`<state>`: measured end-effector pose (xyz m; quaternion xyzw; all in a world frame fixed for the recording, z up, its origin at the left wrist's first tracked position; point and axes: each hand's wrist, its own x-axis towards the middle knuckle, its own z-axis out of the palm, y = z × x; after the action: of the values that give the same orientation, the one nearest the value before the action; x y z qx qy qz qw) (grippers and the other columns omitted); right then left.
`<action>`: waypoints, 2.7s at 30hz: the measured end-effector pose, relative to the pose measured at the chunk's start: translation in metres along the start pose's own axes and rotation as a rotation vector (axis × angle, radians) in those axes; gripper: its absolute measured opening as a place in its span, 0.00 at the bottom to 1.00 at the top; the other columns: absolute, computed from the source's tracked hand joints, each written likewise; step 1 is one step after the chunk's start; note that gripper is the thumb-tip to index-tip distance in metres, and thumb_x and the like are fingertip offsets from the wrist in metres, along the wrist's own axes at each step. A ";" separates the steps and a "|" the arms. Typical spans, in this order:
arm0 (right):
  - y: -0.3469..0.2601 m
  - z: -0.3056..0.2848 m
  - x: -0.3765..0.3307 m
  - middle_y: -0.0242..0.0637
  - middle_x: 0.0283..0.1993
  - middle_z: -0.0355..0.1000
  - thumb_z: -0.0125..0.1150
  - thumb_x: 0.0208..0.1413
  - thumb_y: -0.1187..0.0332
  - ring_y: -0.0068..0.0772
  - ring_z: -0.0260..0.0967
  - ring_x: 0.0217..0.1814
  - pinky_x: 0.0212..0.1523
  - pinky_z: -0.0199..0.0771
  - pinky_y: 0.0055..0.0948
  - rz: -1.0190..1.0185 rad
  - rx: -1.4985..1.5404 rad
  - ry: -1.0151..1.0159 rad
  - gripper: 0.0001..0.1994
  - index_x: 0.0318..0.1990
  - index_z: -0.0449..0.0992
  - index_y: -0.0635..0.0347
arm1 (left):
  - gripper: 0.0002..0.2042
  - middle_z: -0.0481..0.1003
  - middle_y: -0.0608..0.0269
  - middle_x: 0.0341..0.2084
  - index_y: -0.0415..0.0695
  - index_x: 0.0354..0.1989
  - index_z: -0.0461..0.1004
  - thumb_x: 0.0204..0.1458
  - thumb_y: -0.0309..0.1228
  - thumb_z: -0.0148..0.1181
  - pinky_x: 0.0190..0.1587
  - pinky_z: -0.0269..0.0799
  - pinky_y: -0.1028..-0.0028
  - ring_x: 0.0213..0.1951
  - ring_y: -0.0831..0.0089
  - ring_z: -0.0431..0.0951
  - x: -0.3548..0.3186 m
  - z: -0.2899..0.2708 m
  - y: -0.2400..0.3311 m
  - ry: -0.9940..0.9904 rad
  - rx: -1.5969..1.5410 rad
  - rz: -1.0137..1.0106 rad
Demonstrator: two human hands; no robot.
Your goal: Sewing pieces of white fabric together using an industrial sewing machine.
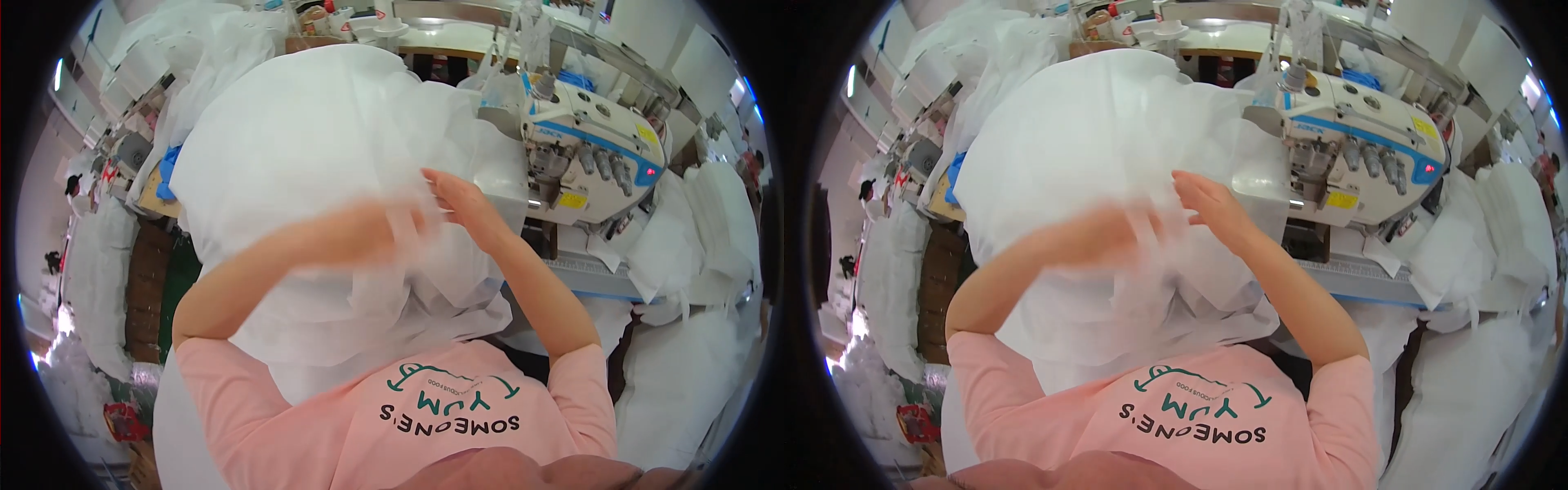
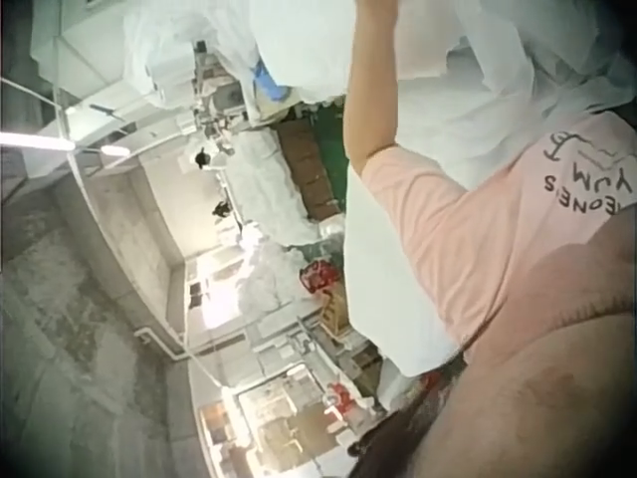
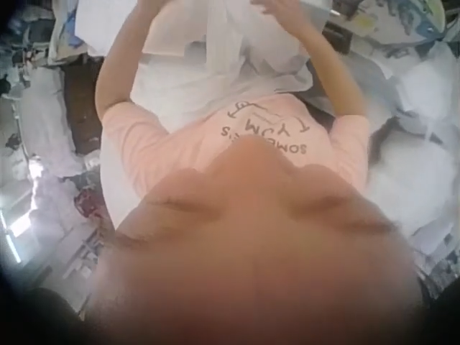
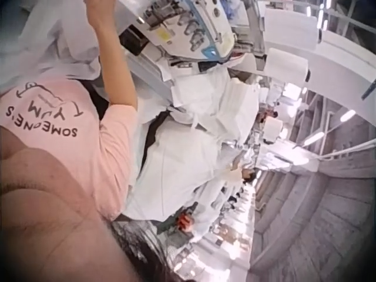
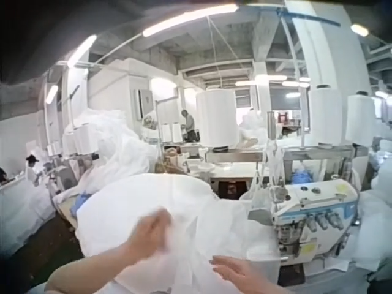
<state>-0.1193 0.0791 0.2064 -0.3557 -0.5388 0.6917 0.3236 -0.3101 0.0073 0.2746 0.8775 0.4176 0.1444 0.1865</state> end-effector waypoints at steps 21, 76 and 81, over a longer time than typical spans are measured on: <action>0.110 -0.069 -0.044 0.44 0.44 0.72 0.41 0.57 0.79 0.30 0.71 0.39 0.40 0.68 0.21 -0.547 -0.417 0.378 0.19 0.57 0.60 0.68 | 0.15 0.72 0.65 0.46 0.44 0.51 0.69 0.58 0.33 0.45 0.47 0.62 0.75 0.48 0.77 0.68 0.188 0.086 0.000 0.686 -0.478 0.311; 0.109 -0.113 -0.125 0.27 0.25 0.66 0.58 0.49 0.75 0.18 0.60 0.26 0.28 0.60 0.16 -0.304 -0.049 0.507 0.03 0.28 0.71 0.62 | 0.05 0.74 0.65 0.29 0.45 0.22 0.76 0.44 0.30 0.54 0.40 0.65 0.67 0.35 0.67 0.73 0.300 0.103 -0.045 0.473 0.996 0.047; 0.142 -0.131 -0.151 0.40 0.23 0.71 0.65 0.43 0.71 0.31 0.69 0.21 0.22 0.67 0.26 -0.748 -0.624 0.087 0.06 0.29 0.76 0.62 | 0.16 0.70 0.45 0.39 0.43 0.46 0.70 0.47 0.31 0.52 0.49 0.61 0.58 0.44 0.54 0.70 0.248 0.152 0.025 0.173 0.741 0.011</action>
<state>0.0631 -0.0089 0.0681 -0.2464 -0.7972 0.3181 0.4500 -0.0797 0.1567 0.1753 0.8722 0.4508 0.0582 -0.1805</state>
